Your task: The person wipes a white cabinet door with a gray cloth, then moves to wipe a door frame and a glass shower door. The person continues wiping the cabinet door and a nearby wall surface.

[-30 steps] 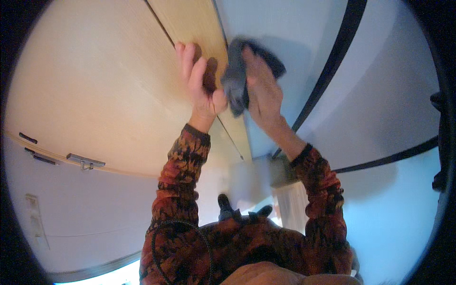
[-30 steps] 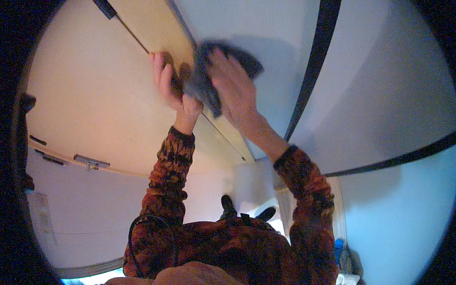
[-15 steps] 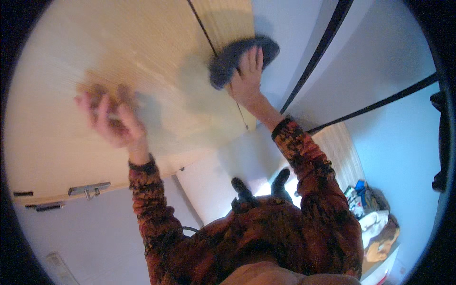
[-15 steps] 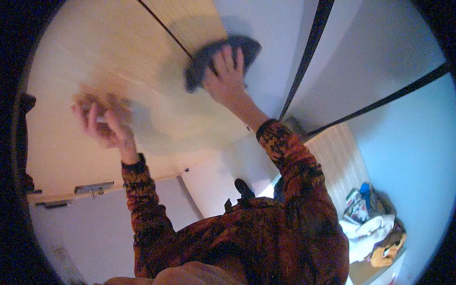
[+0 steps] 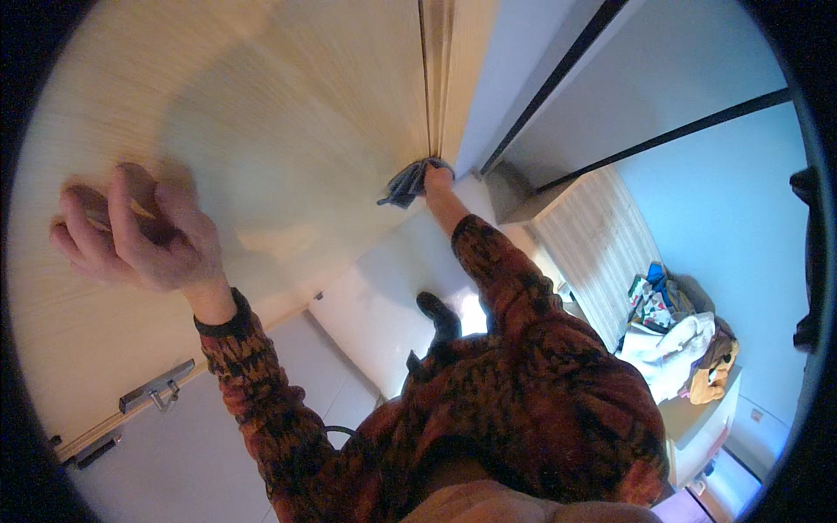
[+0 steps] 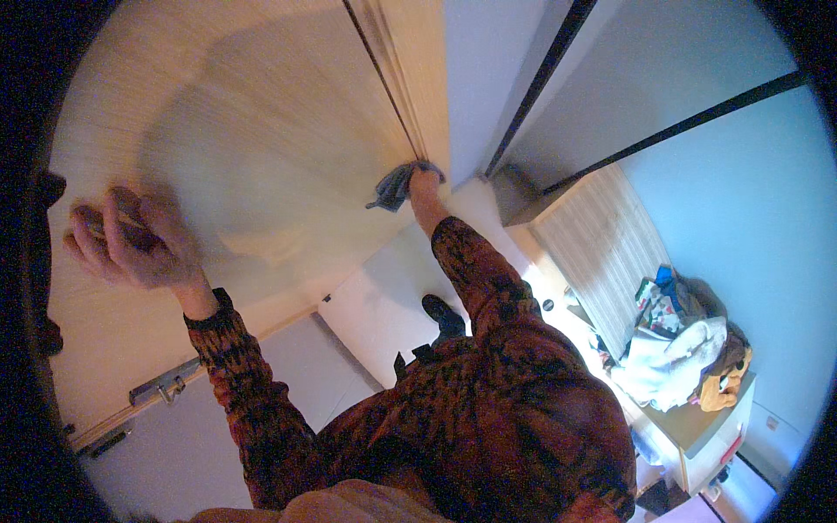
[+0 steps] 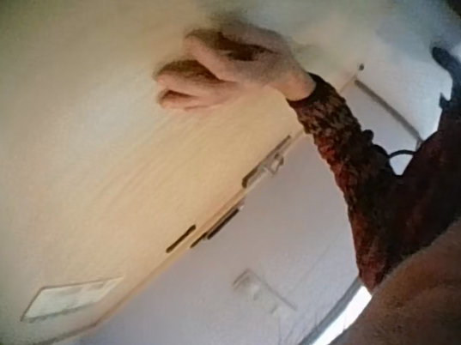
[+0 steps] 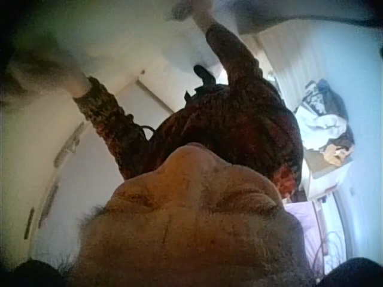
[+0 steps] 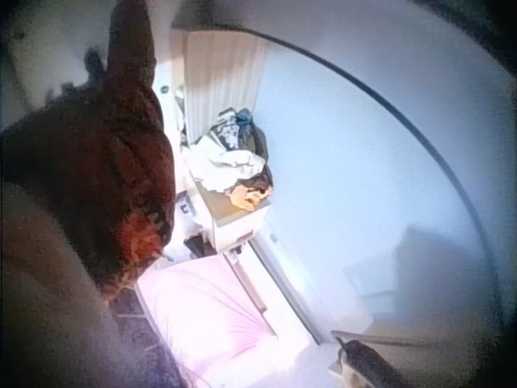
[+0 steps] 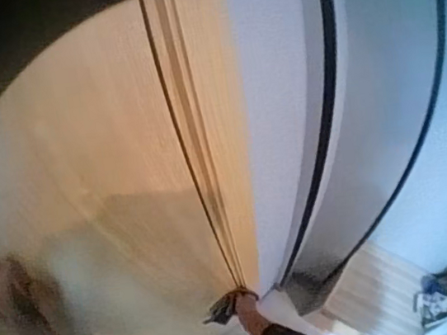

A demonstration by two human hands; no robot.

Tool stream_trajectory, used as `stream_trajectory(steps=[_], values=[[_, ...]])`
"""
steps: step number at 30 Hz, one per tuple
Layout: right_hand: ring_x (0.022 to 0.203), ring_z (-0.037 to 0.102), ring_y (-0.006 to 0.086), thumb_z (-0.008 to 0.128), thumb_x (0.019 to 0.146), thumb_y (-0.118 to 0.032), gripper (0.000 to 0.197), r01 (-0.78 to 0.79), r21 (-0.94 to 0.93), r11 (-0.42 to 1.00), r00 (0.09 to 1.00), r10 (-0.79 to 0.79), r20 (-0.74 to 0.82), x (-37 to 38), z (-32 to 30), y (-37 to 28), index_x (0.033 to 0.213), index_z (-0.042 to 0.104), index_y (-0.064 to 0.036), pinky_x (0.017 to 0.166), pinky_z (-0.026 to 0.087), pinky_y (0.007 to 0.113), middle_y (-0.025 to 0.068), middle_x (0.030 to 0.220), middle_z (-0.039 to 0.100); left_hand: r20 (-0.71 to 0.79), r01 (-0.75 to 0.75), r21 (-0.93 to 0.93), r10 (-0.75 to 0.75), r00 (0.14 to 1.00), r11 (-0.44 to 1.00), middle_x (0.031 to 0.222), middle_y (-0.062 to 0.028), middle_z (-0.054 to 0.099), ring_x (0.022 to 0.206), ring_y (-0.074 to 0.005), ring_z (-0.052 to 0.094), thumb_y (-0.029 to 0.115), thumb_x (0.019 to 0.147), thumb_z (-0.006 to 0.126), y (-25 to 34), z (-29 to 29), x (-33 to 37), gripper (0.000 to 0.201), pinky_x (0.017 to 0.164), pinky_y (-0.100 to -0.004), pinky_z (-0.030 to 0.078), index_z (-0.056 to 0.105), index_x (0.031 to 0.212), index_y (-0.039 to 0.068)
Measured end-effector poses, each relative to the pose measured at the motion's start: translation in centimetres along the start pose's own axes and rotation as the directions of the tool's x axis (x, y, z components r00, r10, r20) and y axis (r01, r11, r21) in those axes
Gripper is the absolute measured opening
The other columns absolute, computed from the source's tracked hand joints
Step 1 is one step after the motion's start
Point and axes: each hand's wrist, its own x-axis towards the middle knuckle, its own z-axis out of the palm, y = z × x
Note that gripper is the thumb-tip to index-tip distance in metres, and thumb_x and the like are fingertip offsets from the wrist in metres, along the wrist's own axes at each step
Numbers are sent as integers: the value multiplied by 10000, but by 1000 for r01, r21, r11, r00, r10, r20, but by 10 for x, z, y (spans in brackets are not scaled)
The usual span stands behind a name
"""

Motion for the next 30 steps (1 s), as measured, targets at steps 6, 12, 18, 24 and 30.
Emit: stream_trajectory(steps=[6, 12, 18, 24, 30], values=[[700, 531, 189, 572, 803, -191, 240, 211, 77, 974, 954, -223, 199, -31, -51, -59, 823, 580, 47, 665, 440, 342, 112, 728, 598, 12, 79, 44, -80, 997, 996, 1248, -185, 462, 1160, -405, 367, 266, 826, 578, 6, -2, -1, 273, 969, -508, 259, 590, 1060, 126], [641, 586, 281, 574, 808, -112, 153, 674, 539, 506, 595, -804, 10, -102, -160, -222, 896, 553, 12, 598, 462, 354, 160, 772, 603, 53, 214, 106, -221, 974, 971, 1154, -173, 507, 1079, -425, 404, 186, 750, 562, 16, -11, -2, 243, 886, -498, 300, 596, 978, 109], [931, 537, 334, 601, 705, -86, 252, 969, 43, -244, -213, -910, -355, -119, -165, -318, 956, 594, -57, 895, 373, 515, 152, 985, 576, 146, 252, 102, -265, 953, 962, 1252, -188, 473, 1209, -432, 348, 200, 827, 538, 15, -14, -6, 280, 985, -547, 243, 544, 1081, 80], [1057, 459, 320, 597, 674, -227, 249, 876, -29, -482, -482, -876, 3, -123, -120, -284, 903, 638, -136, 950, 235, 649, 108, 984, 549, 177, 243, 143, -266, 948, 960, 1290, -180, 439, 1228, -418, 331, 166, 828, 528, 21, -13, -8, 293, 1003, -538, 222, 523, 1111, 91], [1102, 458, 362, 626, 696, -202, 279, 852, -163, -497, -521, -834, -181, -127, -138, -350, 960, 615, -112, 948, 267, 624, 162, 1061, 528, 92, 294, 107, -304, 948, 950, 1114, -139, 517, 1013, -378, 446, 130, 710, 539, 20, -18, -17, 189, 796, -451, 301, 589, 891, 103]])
